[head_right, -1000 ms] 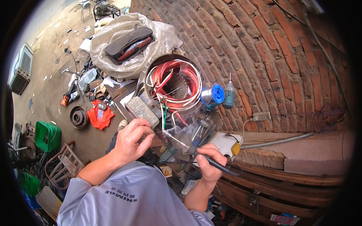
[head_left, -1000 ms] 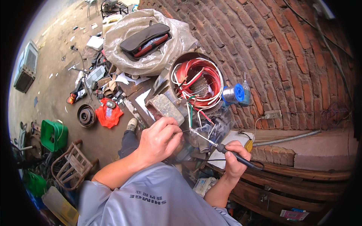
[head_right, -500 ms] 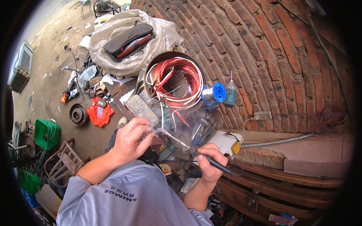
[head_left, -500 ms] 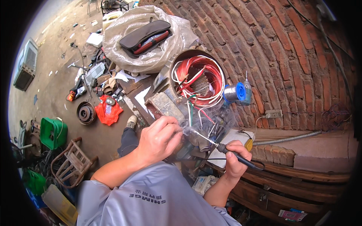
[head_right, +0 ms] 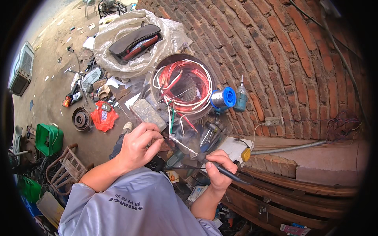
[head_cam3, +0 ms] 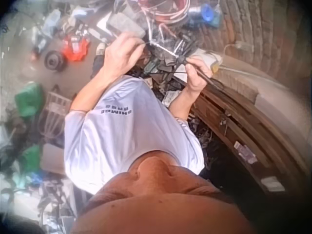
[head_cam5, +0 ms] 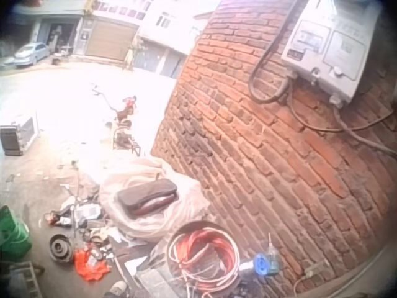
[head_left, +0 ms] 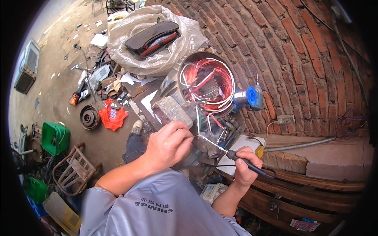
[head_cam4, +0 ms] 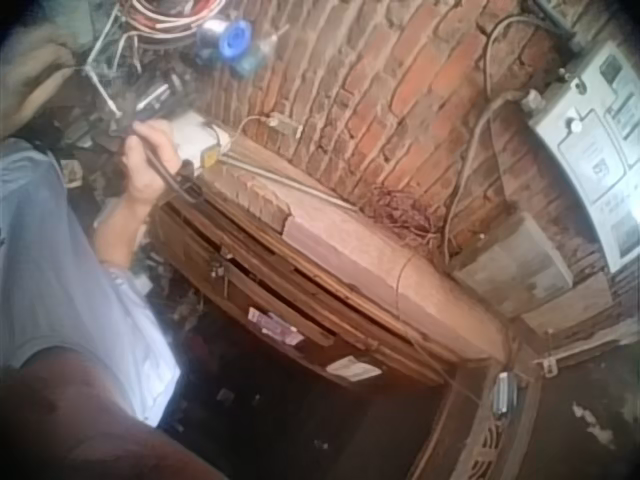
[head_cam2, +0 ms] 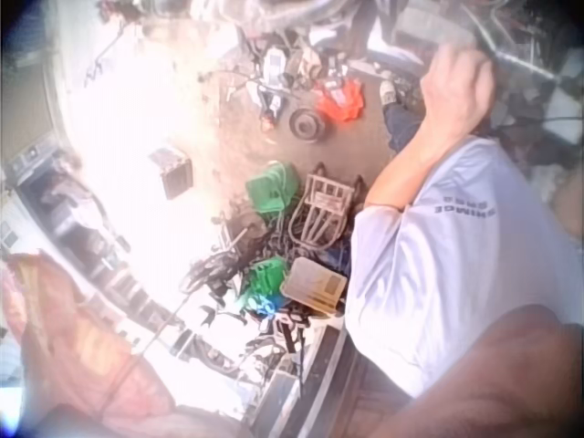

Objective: The person solders multiple wires to a small electrical component using a soldering iron and solder wire. They repeatedly heat the joint and apply solder, then inspect the connection before moving to the next wire.

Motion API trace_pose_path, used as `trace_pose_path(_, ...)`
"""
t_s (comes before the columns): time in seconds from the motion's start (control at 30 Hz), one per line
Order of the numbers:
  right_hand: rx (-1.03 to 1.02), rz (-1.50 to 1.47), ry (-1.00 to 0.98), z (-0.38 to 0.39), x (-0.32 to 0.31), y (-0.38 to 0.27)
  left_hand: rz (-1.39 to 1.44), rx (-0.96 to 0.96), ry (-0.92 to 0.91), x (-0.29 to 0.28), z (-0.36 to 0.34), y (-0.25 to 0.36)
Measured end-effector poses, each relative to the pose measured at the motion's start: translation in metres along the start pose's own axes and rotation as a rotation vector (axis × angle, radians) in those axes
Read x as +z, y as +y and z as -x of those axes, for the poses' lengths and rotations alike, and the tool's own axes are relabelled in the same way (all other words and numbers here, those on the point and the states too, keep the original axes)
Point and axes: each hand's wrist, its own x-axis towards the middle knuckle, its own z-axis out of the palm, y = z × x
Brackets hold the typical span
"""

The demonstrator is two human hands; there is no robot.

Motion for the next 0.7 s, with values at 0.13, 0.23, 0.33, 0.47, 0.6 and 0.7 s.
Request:
trace_pose_path(0.13,0.002,-0.005,-0.001,0.001,-0.001,0.001,-0.006,-0.013,0.0,0.0,-0.001,0.001)
trace_pose_path(0.23,0.007,-0.012,0.001,0.001,0.0,0.0,-0.012,-0.04,0.024,-0.004,0.0,0.002)
trace_pose_path(0.33,0.006,-0.016,-0.002,0.001,-0.001,0.0,0.162,-0.067,-0.009,-0.019,0.002,-0.001)
trace_pose_path(0.47,-0.008,-0.007,-0.002,0.0,0.0,0.0,0.181,-0.043,-0.113,-0.039,-0.002,0.001)
trace_pose_path(0.6,-0.005,-0.005,-0.004,0.0,-0.001,0.002,0.32,-0.193,-0.038,-0.039,0.004,-0.003)
trace_pose_path(0.7,-0.005,-0.006,-0.001,0.0,-0.001,0.002,0.152,-0.066,-0.066,-0.045,0.0,-0.007)
